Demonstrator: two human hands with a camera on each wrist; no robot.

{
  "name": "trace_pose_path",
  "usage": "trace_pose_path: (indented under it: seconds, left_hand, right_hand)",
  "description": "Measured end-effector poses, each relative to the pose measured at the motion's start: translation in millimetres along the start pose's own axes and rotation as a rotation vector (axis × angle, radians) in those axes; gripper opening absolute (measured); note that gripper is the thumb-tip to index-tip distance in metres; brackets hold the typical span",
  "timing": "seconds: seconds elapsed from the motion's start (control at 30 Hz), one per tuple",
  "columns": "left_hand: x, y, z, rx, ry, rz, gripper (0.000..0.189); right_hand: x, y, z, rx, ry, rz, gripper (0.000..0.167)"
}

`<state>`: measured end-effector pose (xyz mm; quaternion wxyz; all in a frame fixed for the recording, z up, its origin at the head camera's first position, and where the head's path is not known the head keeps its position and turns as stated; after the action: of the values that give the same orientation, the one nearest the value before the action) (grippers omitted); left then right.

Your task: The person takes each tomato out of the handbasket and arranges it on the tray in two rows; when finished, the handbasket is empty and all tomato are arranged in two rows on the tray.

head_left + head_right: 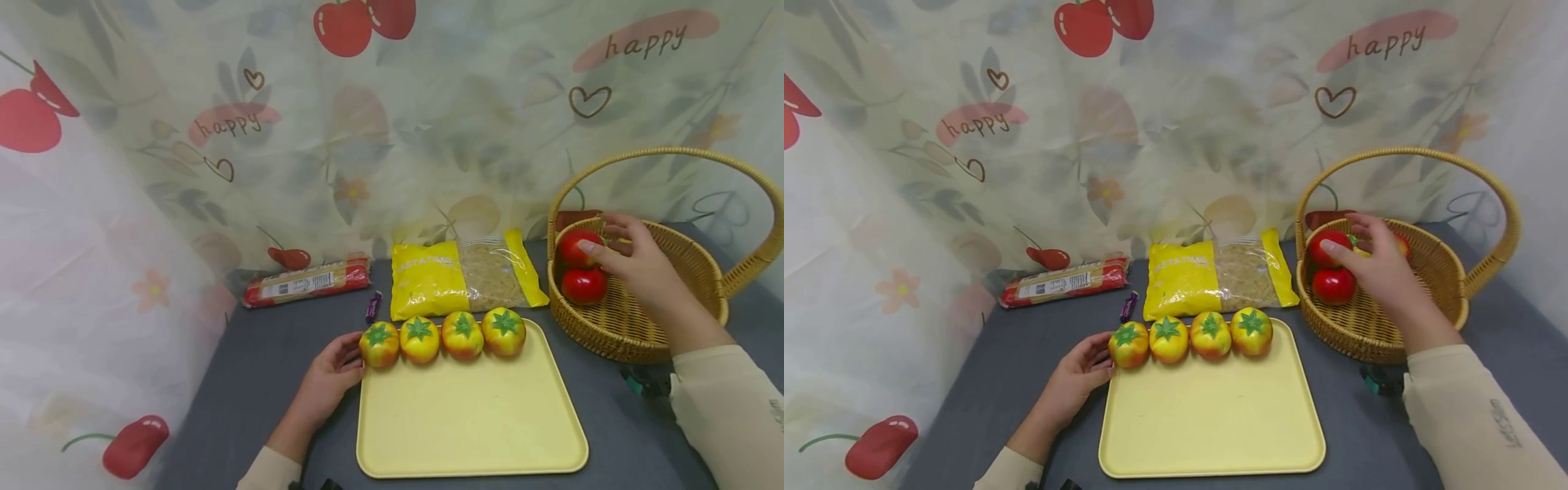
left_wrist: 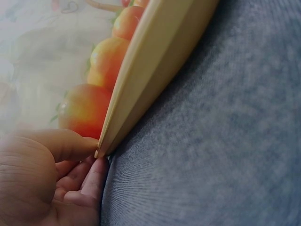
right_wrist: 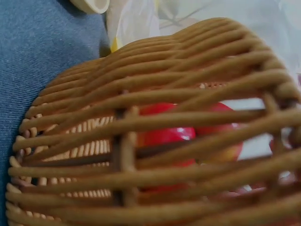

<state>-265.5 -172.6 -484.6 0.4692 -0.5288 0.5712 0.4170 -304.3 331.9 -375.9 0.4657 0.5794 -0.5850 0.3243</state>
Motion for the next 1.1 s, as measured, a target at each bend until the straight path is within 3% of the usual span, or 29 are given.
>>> trace_pose_path:
  seconds: [0.4, 0.63, 0.77, 1.1]
  left_hand:
    - [0.4, 0.9, 0.4, 0.004, -0.001, -0.007, 0.058]
    - [-2.7, -1.0, 0.2, 0.002, 0.000, -0.006, 0.058]
    - [-2.8, -0.8, 0.0, 0.001, -0.002, -0.004, 0.057]
    - [-2.1, -0.8, 0.7, 0.000, 0.000, 0.000, 0.057]
  right_hand:
    - [-8.8, 16.7, 13.1, 0.019, -0.231, 0.032, 0.099]
    - [-10.3, 25.5, 13.9, -0.015, -0.337, 0.003, 0.081]
    - [-14.0, 25.3, 12.6, -0.037, -0.308, 0.022, 0.076]
    - [-10.4, 12.8, 5.6, -0.144, -0.155, 0.080, 0.098]
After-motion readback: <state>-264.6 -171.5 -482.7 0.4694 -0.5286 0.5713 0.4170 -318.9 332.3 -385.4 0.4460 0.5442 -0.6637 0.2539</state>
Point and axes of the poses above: each hand's wrist, its own y-axis towards the middle knuckle, its own z-axis out of the palm, x = y × z, the point moved 6 cm from there along y, towards the middle knuckle, and after that the axes turned 5 degrees about -x, right-handed, at the moved point
